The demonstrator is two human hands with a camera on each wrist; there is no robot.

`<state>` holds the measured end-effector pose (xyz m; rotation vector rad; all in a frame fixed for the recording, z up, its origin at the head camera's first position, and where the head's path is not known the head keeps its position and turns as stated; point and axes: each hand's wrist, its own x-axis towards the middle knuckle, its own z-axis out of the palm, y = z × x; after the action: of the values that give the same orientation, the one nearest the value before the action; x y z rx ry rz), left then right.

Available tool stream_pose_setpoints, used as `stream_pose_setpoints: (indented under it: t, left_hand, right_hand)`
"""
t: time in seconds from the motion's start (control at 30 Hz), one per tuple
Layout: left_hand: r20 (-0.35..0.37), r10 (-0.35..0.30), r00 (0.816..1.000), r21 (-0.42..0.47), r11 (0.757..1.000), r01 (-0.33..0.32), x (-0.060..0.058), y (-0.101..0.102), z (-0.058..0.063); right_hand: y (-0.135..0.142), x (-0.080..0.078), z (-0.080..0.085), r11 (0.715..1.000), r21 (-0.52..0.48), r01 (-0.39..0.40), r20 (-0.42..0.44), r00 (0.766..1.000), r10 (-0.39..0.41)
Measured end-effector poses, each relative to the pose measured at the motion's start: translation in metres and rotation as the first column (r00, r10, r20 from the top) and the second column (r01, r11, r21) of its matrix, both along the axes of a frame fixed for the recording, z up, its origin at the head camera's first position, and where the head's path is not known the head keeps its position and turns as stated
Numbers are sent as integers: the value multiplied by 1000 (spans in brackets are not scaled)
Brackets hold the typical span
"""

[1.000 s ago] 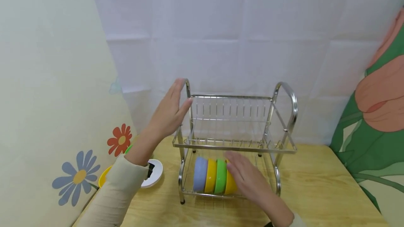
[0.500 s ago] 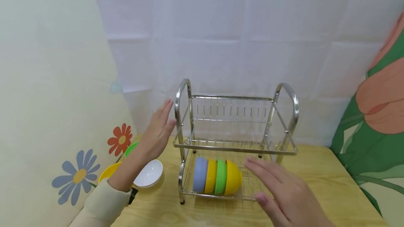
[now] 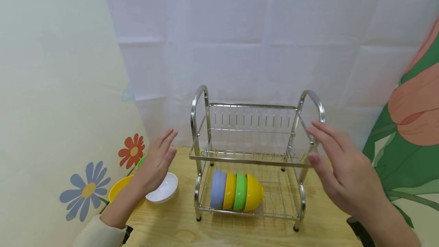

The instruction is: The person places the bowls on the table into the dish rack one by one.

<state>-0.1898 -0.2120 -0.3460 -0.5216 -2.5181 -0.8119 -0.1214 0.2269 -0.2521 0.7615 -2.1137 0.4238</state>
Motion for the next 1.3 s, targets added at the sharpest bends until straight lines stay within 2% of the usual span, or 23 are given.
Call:
stream_pose_setpoints:
  t: [0.2,0.47,0.63,0.8,1.1,1.3]
  left_hand:
    - [-39,29,999,-5,1000,-30,1,-10,-29]
    - [38,74,997,-9,997,-74,4,-25,-61]
    - [71,126,990,-26,992,-124,6,-37,-79]
    - [85,164,983,-58,985,-160,3,-47,-97]
    - [138,224,965,-129,970,-206,2,-66,-116]
    - [162,262,951,-217,950,-225,-1,-73,-125]
  right_hand:
    - [16,-27,8,999,5,49,28,998,-49]
    - [34,-63,6,993,23,112,83,990,-113]
    - [36,-84,9,994,37,101,117,988,-105]
    - [36,-100,12,994,64,89,153,983,-98]
    - [40,-119,7,996,70,63,245,966,-79]
    - [38,-124,0,998,43,49,153,987,-55]
